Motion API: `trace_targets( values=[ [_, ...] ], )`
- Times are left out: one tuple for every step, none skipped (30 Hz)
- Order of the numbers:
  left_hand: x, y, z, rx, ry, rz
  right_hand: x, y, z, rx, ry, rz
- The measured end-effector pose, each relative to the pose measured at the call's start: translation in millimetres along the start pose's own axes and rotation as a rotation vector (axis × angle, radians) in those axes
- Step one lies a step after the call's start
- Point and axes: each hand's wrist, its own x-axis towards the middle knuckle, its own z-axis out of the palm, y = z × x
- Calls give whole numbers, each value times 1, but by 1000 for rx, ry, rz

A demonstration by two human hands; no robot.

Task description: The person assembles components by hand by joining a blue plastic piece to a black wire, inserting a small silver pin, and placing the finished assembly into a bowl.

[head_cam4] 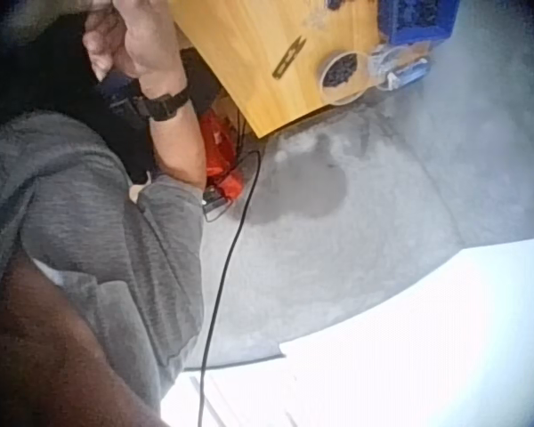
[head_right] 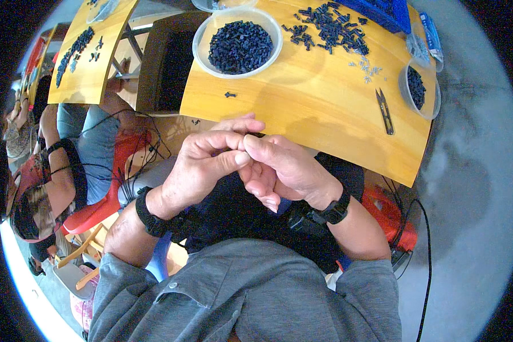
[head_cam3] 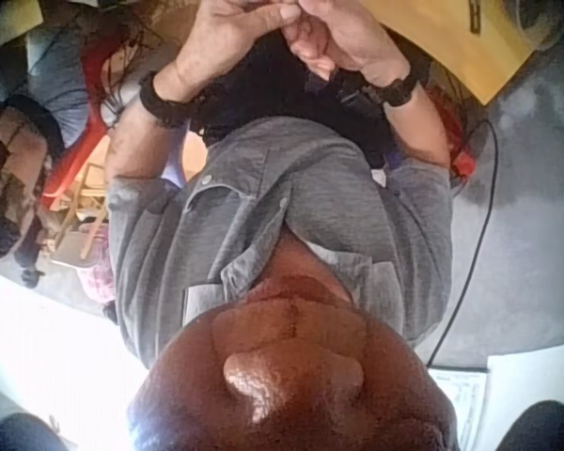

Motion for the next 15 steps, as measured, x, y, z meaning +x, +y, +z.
trace_targets(
  values=[
    [0, 0, 0, -128, -34, -58, 0, 1, 0, 49, -42, 24],
    [0, 0, 0, -255, -68, -115, -1, 1, 0, 48, -41, 24],
    [0, 1, -1, -256, -69, -114, -1, 1, 2, 76, -48, 62],
    [0, 2, -3, -251, -117, -122, -1, 1, 3, 104, -54, 100],
    [1, 3, -5, -246, -165, -131, -1, 1, 3, 102, -52, 99],
    [1, 4, -5, -256, -172, -136, 0, 2, 2, 117, -65, 133],
    [1, 5, -5, -256, -176, -134, 0, 3, 2, 131, -78, 166],
    [1, 5, -4, -245, -179, -136, -2, 5, 1, 162, -78, 222],
    [2, 5, -4, -233, -185, -136, -2, 8, -1, 159, -73, 217],
    [2, 2, -3, -176, -179, -119, -2, 11, -4, 177, -102, 248],
    [2, 3, -4, -177, -186, -115, -2, 12, -5, 195, -131, 279],
    [2, 5, -5, -168, -191, -124, -2, 10, -2, 161, -97, 318],
    [2, 6, -5, -159, -196, -133, -2, 9, 0, 156, -89, 313],
    [2, 5, -5, -158, -198, -121, -3, 9, 2, 147, -58, 327],
    [2, 5, -6, -158, -201, -117, -2, 9, 5, 139, -32, 343]
  ],
)
